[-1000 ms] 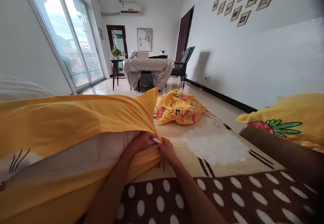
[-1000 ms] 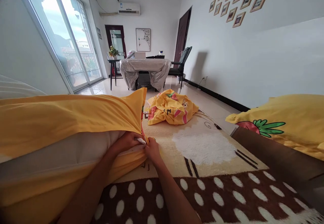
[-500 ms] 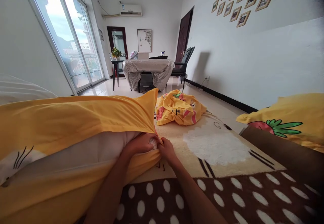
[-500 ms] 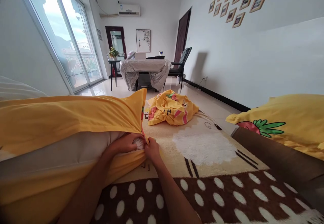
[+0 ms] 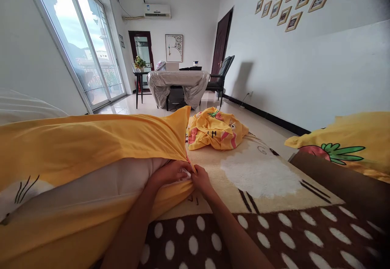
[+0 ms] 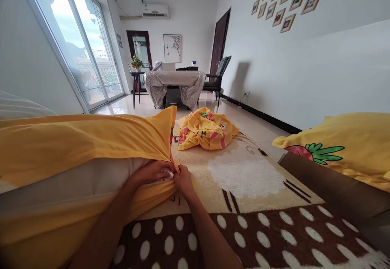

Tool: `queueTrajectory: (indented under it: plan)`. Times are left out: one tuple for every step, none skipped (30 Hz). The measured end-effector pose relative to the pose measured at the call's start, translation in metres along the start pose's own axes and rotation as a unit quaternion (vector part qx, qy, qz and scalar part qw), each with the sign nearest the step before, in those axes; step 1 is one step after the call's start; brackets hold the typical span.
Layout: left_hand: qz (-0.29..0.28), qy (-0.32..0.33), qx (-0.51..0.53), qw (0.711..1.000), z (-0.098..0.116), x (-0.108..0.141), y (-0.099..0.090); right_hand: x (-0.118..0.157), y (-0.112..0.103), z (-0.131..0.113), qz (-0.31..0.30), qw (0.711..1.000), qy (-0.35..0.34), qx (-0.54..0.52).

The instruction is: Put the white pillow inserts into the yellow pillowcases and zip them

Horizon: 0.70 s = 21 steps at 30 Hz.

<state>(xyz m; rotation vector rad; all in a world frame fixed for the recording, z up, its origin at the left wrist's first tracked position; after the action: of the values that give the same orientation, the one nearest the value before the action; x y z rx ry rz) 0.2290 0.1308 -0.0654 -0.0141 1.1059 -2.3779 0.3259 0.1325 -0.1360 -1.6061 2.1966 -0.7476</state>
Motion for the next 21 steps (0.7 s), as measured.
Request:
queueTrajectory:
  plan:
    - [0.001, 0.000, 0.000, 1.000, -0.001, 0.000, 0.001, 0.000, 0.000, 0.000, -0.001, 1.000, -0.001, 0.000]
    - [0.002, 0.000, -0.001, 1.000, -0.001, -0.001, 0.001, 0.000, 0.000, 0.000, -0.002, 1.000, -0.002, 0.001]
    - [0.004, 0.001, -0.002, 1.000, -0.001, -0.001, 0.001, 0.000, 0.000, 0.000, -0.002, 1.000, -0.002, 0.001]
    - [0.006, 0.003, -0.002, 1.000, -0.001, -0.001, 0.001, 0.000, 0.000, -0.001, -0.002, 1.000, -0.002, 0.002]
    - [0.009, 0.003, -0.001, 1.000, -0.001, -0.002, 0.000, 0.000, 0.000, -0.001, -0.001, 1.000, -0.002, 0.001]
    - [0.012, 0.004, 0.002, 1.000, 0.000, -0.002, 0.000, 0.000, 0.000, -0.001, 0.001, 1.000, -0.003, 0.000]
    - [0.013, 0.005, 0.007, 1.000, 0.000, -0.002, 0.000, 0.000, -0.001, -0.001, 0.003, 1.000, -0.003, -0.001]
    - [0.013, 0.005, 0.013, 1.000, -0.001, -0.002, 0.000, 0.000, -0.001, -0.001, 0.005, 1.000, -0.004, -0.002]
    - [0.013, 0.005, 0.019, 1.000, -0.001, -0.002, 0.001, 0.000, -0.001, -0.001, 0.007, 1.000, -0.004, -0.003]
    - [0.013, 0.005, 0.024, 1.000, -0.002, -0.002, 0.001, 0.000, -0.001, -0.001, 0.008, 1.000, -0.005, -0.005]
    - [0.014, 0.005, 0.028, 1.000, -0.002, -0.002, 0.001, 0.000, -0.001, -0.001, 0.008, 1.000, -0.005, -0.006]
    - [0.017, 0.006, 0.031, 0.999, -0.003, -0.002, 0.001, 0.001, -0.002, -0.001, 0.007, 1.000, -0.006, -0.008]
    - [0.021, 0.007, 0.033, 0.999, -0.003, -0.002, 0.001, 0.002, -0.002, -0.001, 0.005, 1.000, -0.007, -0.009]
    - [0.027, 0.009, 0.034, 0.999, -0.002, -0.002, 0.001, 0.002, -0.002, -0.001, 0.004, 1.000, -0.009, -0.011]
    - [0.033, 0.012, 0.034, 0.999, -0.001, -0.002, 0.000, 0.003, -0.002, -0.001, 0.004, 1.000, -0.010, -0.012]
    - [0.039, 0.016, 0.034, 0.999, 0.001, -0.002, -0.001, 0.004, -0.003, -0.001, 0.004, 1.000, -0.010, -0.013]
    - [0.044, 0.019, 0.032, 0.998, 0.003, -0.003, -0.002, 0.004, -0.003, -0.001, 0.005, 1.000, -0.010, -0.013]
    - [0.048, 0.022, 0.030, 0.998, 0.005, -0.003, -0.003, 0.004, -0.003, -0.001, 0.004, 1.000, -0.010, -0.012]
    - [0.050, 0.024, 0.028, 0.998, 0.007, -0.003, -0.003, 0.004, -0.003, -0.001, 0.003, 1.000, -0.009, -0.012]
    - [0.050, 0.027, 0.026, 0.998, 0.010, -0.003, -0.003, 0.004, -0.003, -0.001, 0.001, 1.000, -0.008, -0.011]
    - [0.048, 0.029, 0.022, 0.998, 0.011, -0.003, -0.003, 0.004, -0.002, -0.001, -0.002, 1.000, -0.008, -0.009]
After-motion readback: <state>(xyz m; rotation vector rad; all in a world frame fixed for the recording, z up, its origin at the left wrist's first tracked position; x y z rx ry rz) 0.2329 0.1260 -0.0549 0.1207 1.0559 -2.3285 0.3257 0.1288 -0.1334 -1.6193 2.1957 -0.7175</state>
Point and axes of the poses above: each hand's wrist, its own x-axis away from the middle knuckle, its own y-axis out of the palm, z = x × y, the point moved 9 cm from there along -x, towards the middle knuckle, and after that the axes turned 9 degrees about y, right-handed, at the moved point
